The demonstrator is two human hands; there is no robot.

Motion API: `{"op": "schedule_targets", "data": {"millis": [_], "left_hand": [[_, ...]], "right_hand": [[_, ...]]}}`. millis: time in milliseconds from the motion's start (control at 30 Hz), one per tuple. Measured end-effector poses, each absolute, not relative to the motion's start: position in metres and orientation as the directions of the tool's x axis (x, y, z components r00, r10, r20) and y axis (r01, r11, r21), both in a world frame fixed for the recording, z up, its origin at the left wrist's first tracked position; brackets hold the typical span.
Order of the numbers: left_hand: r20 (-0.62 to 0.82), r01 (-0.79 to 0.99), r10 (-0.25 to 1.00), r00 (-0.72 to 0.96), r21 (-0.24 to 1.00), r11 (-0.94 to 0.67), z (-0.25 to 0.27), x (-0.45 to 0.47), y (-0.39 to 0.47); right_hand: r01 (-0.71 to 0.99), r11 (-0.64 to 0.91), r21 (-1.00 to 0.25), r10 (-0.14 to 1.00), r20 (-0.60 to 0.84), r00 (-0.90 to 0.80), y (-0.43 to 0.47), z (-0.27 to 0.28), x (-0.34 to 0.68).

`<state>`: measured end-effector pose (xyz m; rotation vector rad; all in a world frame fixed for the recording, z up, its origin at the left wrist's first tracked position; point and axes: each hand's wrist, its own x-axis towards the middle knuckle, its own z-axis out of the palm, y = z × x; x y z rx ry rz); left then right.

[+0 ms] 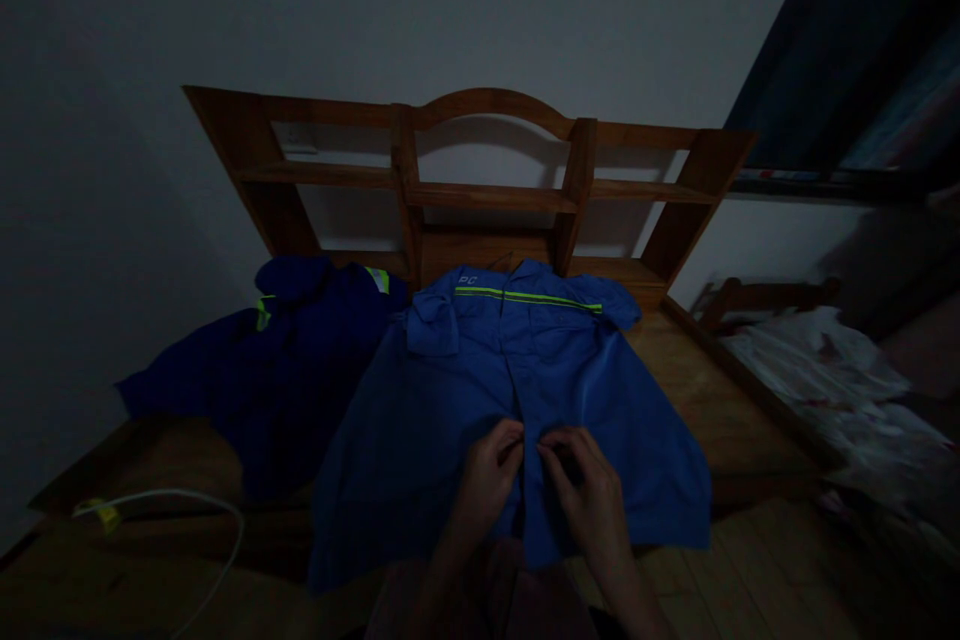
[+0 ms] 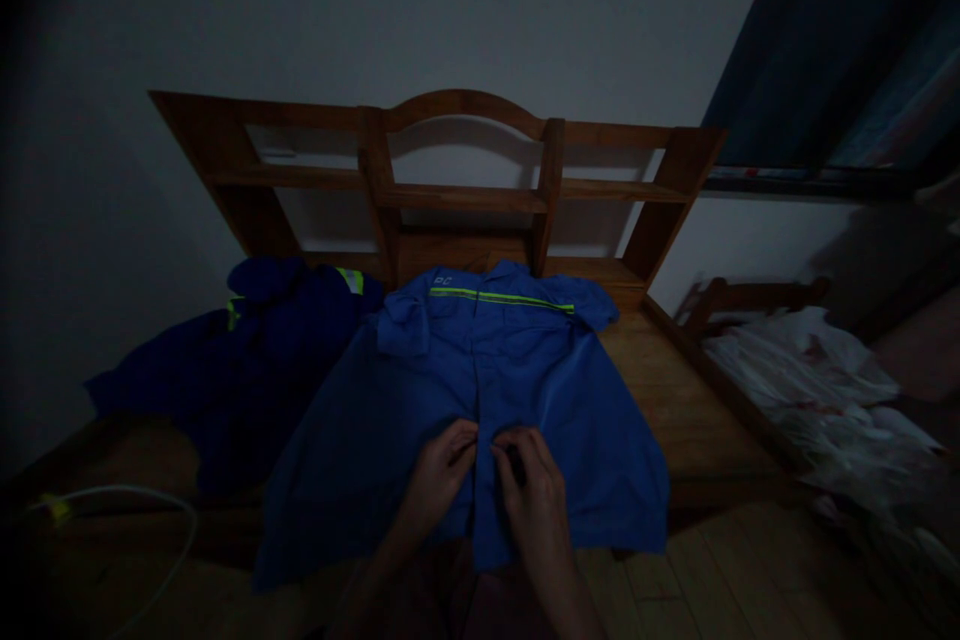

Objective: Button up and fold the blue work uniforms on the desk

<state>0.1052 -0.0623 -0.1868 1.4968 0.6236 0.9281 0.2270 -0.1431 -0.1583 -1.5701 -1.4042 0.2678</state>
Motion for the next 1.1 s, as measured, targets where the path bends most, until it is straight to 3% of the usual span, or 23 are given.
{"op": "schedule_targets", "data": {"millis": [300,500,1100], "left_hand": [[0.175,-0.123,0.819,0.547,0.984,-0.129,-0.179,0.101,-0.061],[0.065,-0.089,0.839,0.54,0.996,-0.02,-0.176,0.099,-0.056],[0.057,-0.098,0.83,0.555,0.995,-0.002,-0.18,0.102,-0.05]], "right_hand": [[0.633,0.137,-0.762,0.878,0.389,0.278,-0.139,-0.158,0.234],[0.648,0.154,-0.746,0.896,0.381,0.226,-0.135,-0.156,0.237],[0.684,0.179,-0.707,0.905,0.391,0.168,-0.135,-0.155,0.234]]}}
